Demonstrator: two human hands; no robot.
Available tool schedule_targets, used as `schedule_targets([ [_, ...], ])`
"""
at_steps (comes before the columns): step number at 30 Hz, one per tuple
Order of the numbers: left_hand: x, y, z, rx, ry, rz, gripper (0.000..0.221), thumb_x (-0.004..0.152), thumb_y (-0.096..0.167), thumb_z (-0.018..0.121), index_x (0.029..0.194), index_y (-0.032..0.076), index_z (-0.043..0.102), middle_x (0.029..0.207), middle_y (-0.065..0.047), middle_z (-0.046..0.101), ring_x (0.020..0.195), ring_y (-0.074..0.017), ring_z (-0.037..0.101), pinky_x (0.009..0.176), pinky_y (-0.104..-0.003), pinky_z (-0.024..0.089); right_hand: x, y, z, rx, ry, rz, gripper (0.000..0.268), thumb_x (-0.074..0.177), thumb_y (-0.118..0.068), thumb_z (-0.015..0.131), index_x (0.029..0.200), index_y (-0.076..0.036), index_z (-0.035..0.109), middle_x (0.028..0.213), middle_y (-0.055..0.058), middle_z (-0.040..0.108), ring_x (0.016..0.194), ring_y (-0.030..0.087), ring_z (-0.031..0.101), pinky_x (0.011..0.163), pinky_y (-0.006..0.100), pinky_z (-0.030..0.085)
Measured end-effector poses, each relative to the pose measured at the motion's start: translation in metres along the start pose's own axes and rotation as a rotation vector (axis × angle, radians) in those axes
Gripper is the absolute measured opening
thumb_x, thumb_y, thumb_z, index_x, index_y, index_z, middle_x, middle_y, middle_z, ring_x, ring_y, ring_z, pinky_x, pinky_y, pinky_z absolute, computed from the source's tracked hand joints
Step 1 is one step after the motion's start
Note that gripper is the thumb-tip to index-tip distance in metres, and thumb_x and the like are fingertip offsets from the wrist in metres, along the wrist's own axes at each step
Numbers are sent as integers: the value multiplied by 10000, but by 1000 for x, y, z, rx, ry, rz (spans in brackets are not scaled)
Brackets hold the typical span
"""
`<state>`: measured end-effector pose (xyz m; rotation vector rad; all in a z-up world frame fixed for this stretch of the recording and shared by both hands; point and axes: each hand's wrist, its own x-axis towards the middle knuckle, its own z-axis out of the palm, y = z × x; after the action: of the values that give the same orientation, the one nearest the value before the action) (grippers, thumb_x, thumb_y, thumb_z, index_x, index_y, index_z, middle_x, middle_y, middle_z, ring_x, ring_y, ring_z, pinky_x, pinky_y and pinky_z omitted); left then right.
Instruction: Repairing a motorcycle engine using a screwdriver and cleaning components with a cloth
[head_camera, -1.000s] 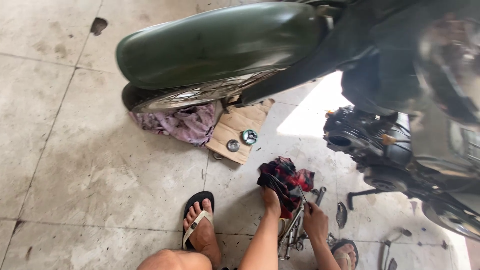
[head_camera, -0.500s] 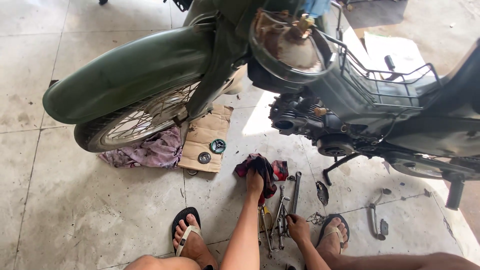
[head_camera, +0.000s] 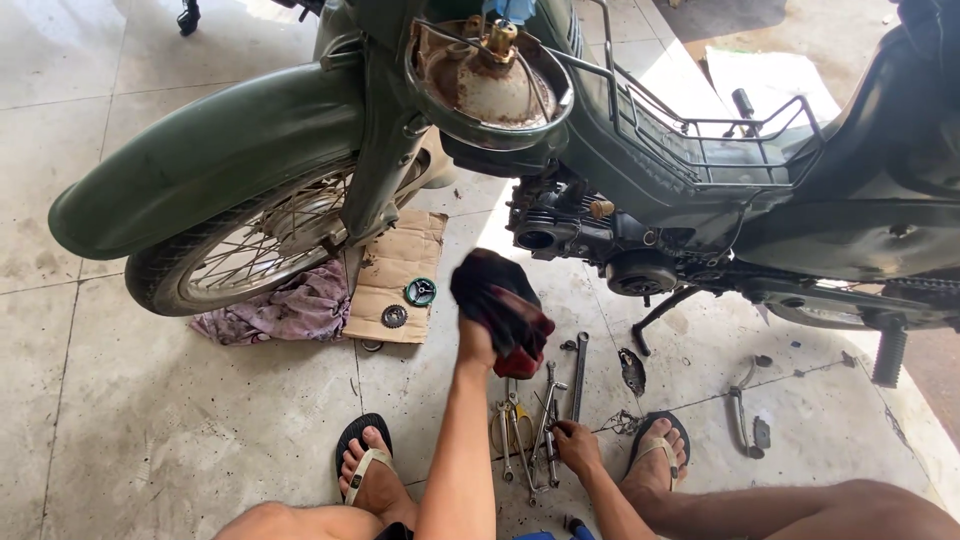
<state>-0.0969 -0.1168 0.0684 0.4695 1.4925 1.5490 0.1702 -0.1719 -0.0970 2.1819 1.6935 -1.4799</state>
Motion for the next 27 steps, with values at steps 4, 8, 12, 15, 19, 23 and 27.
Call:
schedule_targets([
  [4,-10,41,-7,-61,-56,-46,682,1006,497,341,1392,-12,579,1221,-197,657,1025,-291,590,910,-399,433,-3,0,-2,32,-15,-12,308,994,-237,614,1226,-126,784,903,51,803,636,137,680,608,271,553],
  [8,-16,78,-12,-144,-104,-87,703,992,521,355,1379,-14,596,1145,-187,661,938,-277,574,830,-394,418,-5,-5,-9,126,1,19,316,964,-228,638,1197,-81,792,865,73,788,645,170,678,618,298,549],
  [12,-22,92,3,-233,-196,-169,725,978,545,369,1366,-16,613,1070,-178,665,850,-263,559,751,-389,404,6,4,-11,33,89,-15,360,919,-296,622,1192,-129,785,923,36,814,743,165,741,705,297,571],
  [15,-32,97,5,-271,-261,-254,741,968,563,380,1356,-18,626,1013,-170,668,785,-253,547,691,-385,393,40,36,-10,-76,168,-32,413,884,-439,649,1201,-216,791,1040,137,810,1061,386,736,934,495,579],
  [19,-34,105,-2,-322,-318,-346,764,954,587,394,1343,-21,643,937,-160,672,698,-239,532,611,-380,378,56,41,-19,-63,186,45,423,891,-450,659,1234,-236,784,1072,133,808,1079,367,739,921,473,584],
  [23,-32,109,-15,-381,-357,-428,786,940,611,408,1331,-23,661,862,-150,677,611,-225,517,532,-374,364,40,11,-41,289,199,56,402,954,-265,661,1290,-47,698,890,193,802,778,302,798,758,371,599],
  [27,-28,112,-37,-449,-378,-498,809,927,635,423,1318,-25,678,786,-140,682,524,-211,503,452,-369,350,11,-17,-56,-146,372,5,468,939,-329,630,1374,-157,642,1194,142,768,1184,431,672,1012,556,526],
])
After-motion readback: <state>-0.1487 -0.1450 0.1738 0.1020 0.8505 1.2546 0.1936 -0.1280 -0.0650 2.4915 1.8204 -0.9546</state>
